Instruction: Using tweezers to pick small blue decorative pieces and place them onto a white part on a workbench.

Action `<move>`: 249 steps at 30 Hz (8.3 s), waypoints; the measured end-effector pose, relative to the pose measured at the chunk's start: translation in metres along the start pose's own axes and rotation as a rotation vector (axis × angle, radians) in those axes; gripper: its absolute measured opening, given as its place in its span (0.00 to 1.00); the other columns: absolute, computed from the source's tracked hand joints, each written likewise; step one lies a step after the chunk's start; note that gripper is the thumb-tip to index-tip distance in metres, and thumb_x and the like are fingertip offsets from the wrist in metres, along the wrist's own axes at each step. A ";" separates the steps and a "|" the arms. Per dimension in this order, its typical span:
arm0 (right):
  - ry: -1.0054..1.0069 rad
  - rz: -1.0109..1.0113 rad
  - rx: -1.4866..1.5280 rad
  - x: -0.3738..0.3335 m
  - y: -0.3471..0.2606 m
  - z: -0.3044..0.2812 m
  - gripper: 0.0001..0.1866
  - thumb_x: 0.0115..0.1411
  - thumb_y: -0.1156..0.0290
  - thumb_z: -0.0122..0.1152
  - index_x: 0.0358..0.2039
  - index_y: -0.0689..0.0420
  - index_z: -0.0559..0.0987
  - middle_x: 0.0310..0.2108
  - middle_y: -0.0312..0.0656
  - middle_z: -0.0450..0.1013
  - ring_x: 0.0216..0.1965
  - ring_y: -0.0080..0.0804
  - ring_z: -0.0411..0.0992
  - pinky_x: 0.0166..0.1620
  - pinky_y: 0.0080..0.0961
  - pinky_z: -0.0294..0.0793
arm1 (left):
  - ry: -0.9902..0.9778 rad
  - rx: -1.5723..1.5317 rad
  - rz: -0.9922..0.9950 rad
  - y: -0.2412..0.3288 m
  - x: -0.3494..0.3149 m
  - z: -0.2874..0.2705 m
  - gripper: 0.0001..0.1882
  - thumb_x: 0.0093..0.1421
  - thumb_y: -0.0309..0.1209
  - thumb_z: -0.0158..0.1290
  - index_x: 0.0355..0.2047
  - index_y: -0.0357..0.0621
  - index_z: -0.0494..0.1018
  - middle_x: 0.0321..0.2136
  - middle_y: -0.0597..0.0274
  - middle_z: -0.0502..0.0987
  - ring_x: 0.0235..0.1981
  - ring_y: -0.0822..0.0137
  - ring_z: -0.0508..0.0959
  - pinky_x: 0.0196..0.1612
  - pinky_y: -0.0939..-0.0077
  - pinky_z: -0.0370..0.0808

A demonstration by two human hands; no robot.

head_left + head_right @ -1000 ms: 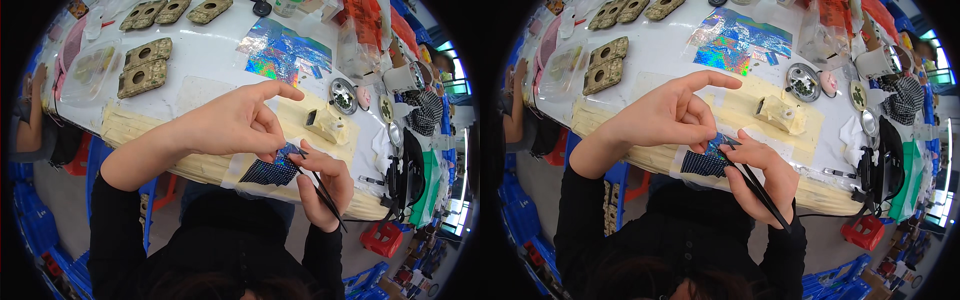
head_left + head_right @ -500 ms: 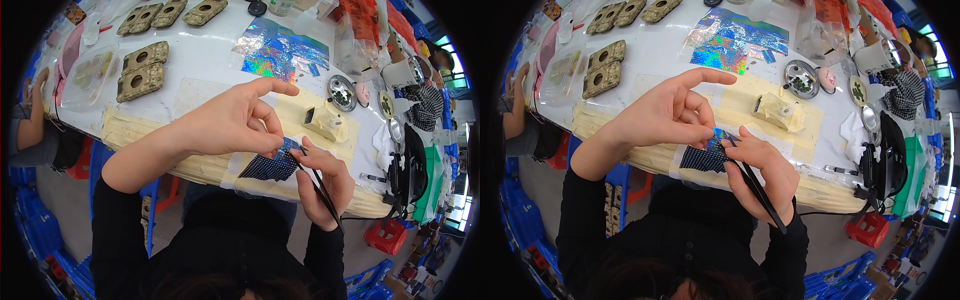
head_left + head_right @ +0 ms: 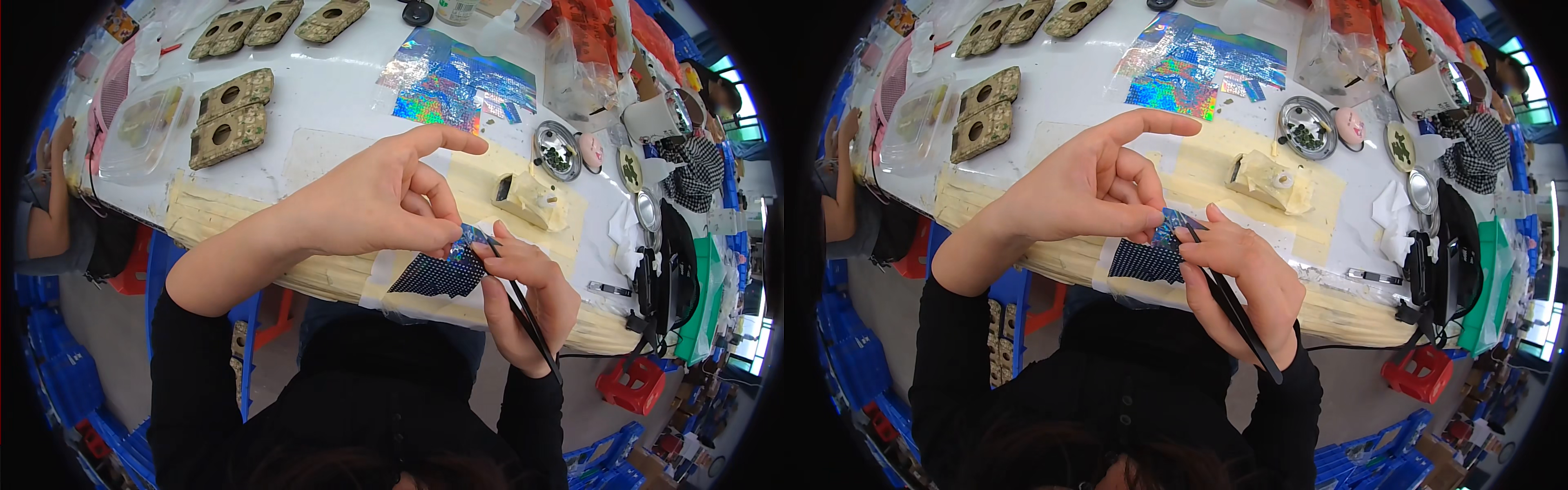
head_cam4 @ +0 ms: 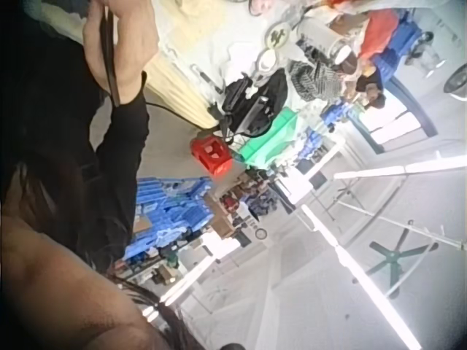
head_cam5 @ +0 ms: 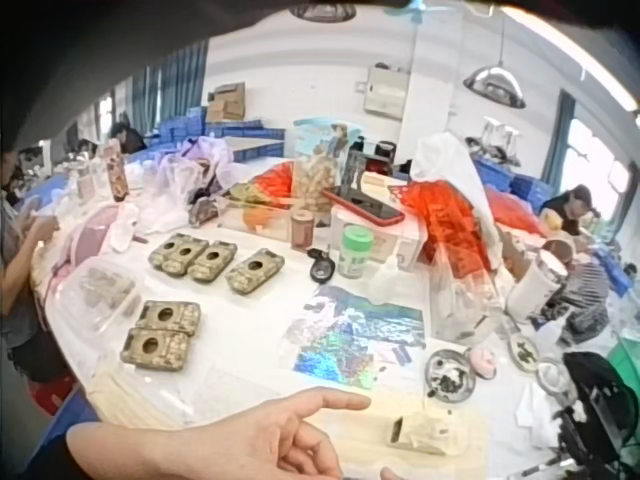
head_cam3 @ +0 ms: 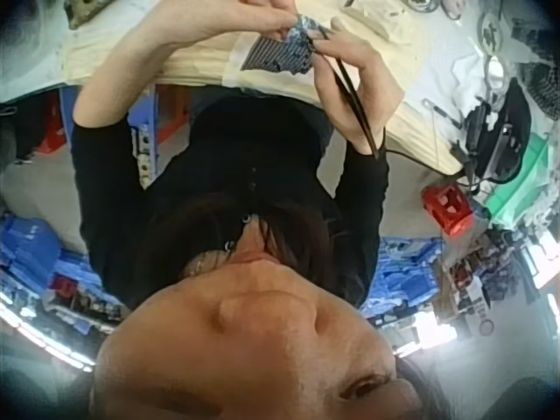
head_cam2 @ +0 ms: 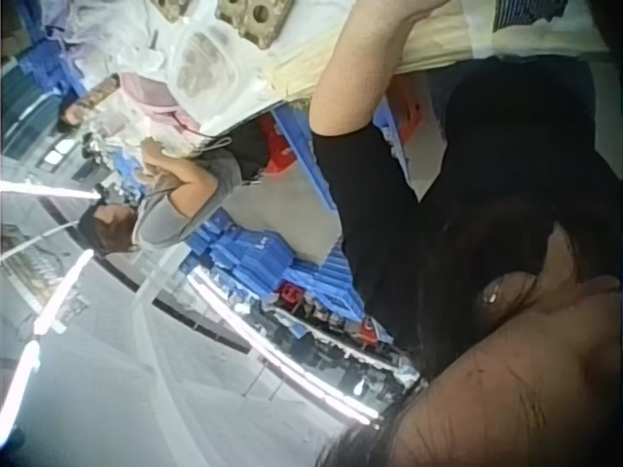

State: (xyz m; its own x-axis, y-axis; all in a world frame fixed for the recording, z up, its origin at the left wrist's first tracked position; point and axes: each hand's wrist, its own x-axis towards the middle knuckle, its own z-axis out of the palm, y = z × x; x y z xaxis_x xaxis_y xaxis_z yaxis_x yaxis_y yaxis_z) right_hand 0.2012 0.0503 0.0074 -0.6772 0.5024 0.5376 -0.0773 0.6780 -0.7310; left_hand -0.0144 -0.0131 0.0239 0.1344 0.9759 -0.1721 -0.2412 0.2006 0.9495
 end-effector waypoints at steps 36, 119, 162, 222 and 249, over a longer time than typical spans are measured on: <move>-0.007 -0.225 -0.330 0.000 0.000 0.002 0.19 0.49 0.77 0.71 0.43 0.65 0.78 0.37 0.47 0.78 0.40 0.44 0.78 0.51 0.44 0.77 | 0.025 -0.152 -0.045 0.002 0.003 0.001 0.38 0.54 0.19 0.59 0.64 0.37 0.56 0.26 0.62 0.77 0.28 0.76 0.80 0.36 0.83 0.79; -0.093 0.112 0.145 -0.005 -0.002 -0.019 0.09 0.54 0.79 0.63 0.37 0.57 0.77 0.42 0.47 0.80 0.60 0.50 0.67 0.64 0.48 0.59 | 0.009 -0.046 -0.037 0.006 0.003 -0.003 0.37 0.53 0.18 0.58 0.63 0.36 0.57 0.27 0.63 0.76 0.28 0.77 0.80 0.33 0.86 0.78; -0.038 -0.025 -0.111 0.004 -0.004 0.000 0.13 0.49 0.87 0.64 0.36 0.63 0.79 0.38 0.50 0.79 0.41 0.45 0.78 0.55 0.44 0.74 | 0.053 0.029 0.009 0.001 0.002 0.000 0.37 0.54 0.18 0.58 0.63 0.38 0.58 0.25 0.63 0.78 0.26 0.79 0.79 0.31 0.89 0.73; -0.036 -0.146 -0.277 -0.001 -0.005 -0.006 0.20 0.49 0.66 0.71 0.43 0.59 0.82 0.39 0.44 0.79 0.44 0.42 0.77 0.57 0.46 0.72 | 0.017 -0.140 -0.038 0.001 0.002 0.002 0.37 0.54 0.18 0.59 0.63 0.38 0.57 0.25 0.65 0.77 0.26 0.77 0.80 0.32 0.87 0.77; -0.167 -0.020 -0.488 -0.024 0.021 -0.014 0.13 0.47 0.81 0.67 0.35 0.58 0.80 0.36 0.44 0.77 0.43 0.41 0.75 0.56 0.46 0.72 | 0.161 0.014 0.134 0.018 0.000 -0.018 0.37 0.53 0.20 0.58 0.63 0.34 0.58 0.21 0.67 0.75 0.22 0.80 0.74 0.26 0.90 0.74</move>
State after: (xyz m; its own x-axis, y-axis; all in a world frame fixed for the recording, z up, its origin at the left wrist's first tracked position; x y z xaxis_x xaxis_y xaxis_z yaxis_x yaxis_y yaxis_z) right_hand 0.2265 0.0601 -0.0152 -0.7898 0.4214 0.4457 0.2323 0.8780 -0.4184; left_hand -0.0356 -0.0075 0.0366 -0.0537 0.9951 -0.0831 -0.2328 0.0685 0.9701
